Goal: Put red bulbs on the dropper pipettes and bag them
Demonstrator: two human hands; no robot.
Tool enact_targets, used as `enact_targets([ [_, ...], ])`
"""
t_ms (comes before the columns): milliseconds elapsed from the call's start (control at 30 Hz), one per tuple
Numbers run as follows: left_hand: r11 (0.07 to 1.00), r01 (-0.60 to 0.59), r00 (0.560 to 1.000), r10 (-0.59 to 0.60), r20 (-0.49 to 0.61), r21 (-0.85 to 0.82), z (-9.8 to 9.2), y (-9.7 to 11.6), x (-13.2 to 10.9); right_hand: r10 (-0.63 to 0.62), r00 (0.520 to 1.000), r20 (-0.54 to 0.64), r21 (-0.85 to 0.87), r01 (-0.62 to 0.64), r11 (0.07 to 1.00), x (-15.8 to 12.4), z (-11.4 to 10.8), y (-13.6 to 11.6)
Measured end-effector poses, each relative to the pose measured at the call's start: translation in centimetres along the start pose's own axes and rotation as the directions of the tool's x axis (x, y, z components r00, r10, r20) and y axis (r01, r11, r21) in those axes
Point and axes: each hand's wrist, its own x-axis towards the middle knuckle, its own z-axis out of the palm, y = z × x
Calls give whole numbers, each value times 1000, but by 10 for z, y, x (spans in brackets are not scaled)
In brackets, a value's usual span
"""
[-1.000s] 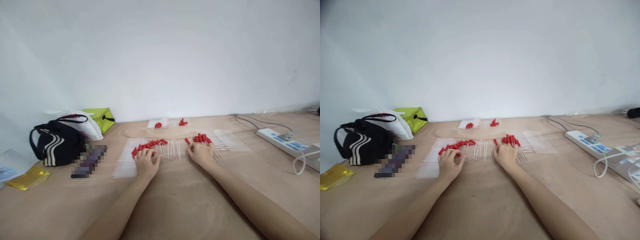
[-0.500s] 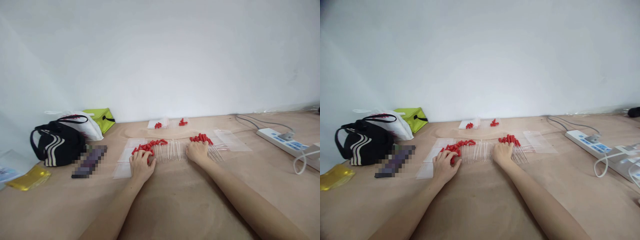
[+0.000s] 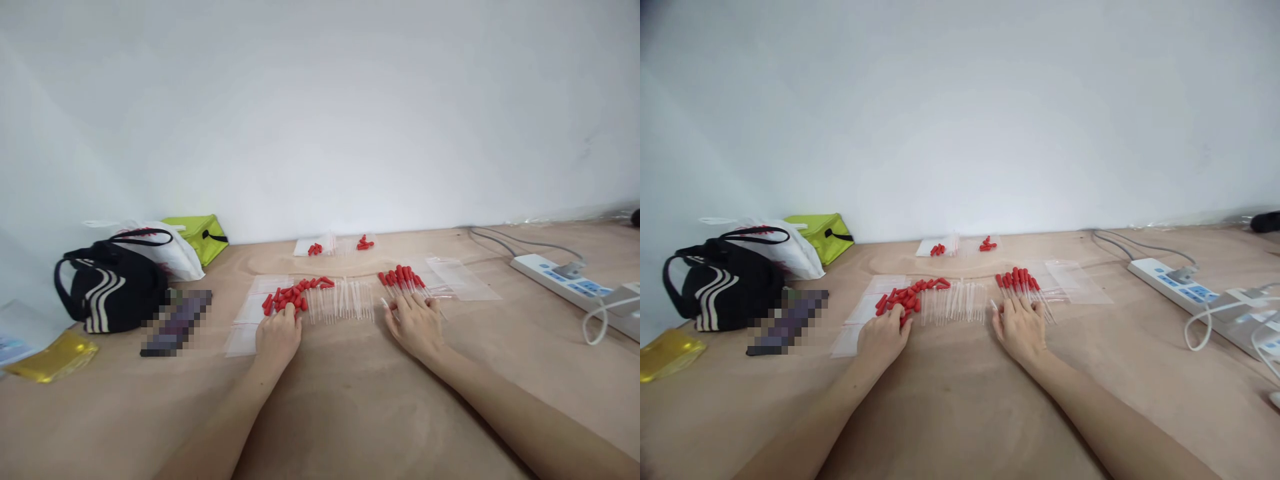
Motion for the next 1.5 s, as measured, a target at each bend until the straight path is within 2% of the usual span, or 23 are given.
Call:
enact_targets([
  [100, 1000, -18, 999, 18, -47, 2, -1, 2, -1, -1, 1000, -14, 8, 1, 1000, 0, 3, -2],
  [200, 997, -69, 987, 63, -150, -30, 2, 3, -2, -3, 1000, -22, 28, 3, 1000, 1, 6, -4],
  [333, 976, -196, 934, 156, -321, -99, 14, 4, -2, -4, 999, -35, 76, 7, 997, 1, 9, -5],
  [433, 945, -287, 896, 208, -393, -155, 21, 5, -1, -24, 999, -34, 127, 29, 991, 1, 10, -4],
  [500, 915, -328, 884, 209, -419, -234, 23, 7, -1, -33, 999, -32, 154, 38, 987, 2, 10, -4],
  [633, 826, -356, 864, 112, -491, -438, 23, 13, 0, -52, 998, -37, 244, 59, 968, 3, 11, -6],
  [700, 752, -366, 880, 88, -467, -548, 23, 17, 0, -88, 995, -35, 326, 95, 941, 3, 11, -8],
  [800, 634, -341, 930, 119, -349, -694, 24, 25, -2, -135, 991, -22, 428, 131, 894, 3, 11, -10],
  [933, 543, -300, 954, 171, -246, -785, 25, 34, -3, -181, 983, 36, 502, 139, 854, 2, 9, -13],
  [1167, 533, -341, 939, 226, -258, -774, 22, 40, -2, -265, 958, 105, 576, 159, 802, 2, 5, -20],
  [1500, 499, -355, 933, 242, -266, -791, 18, 42, -3, -283, 955, 86, 618, 171, 767, 3, 3, -23],
])
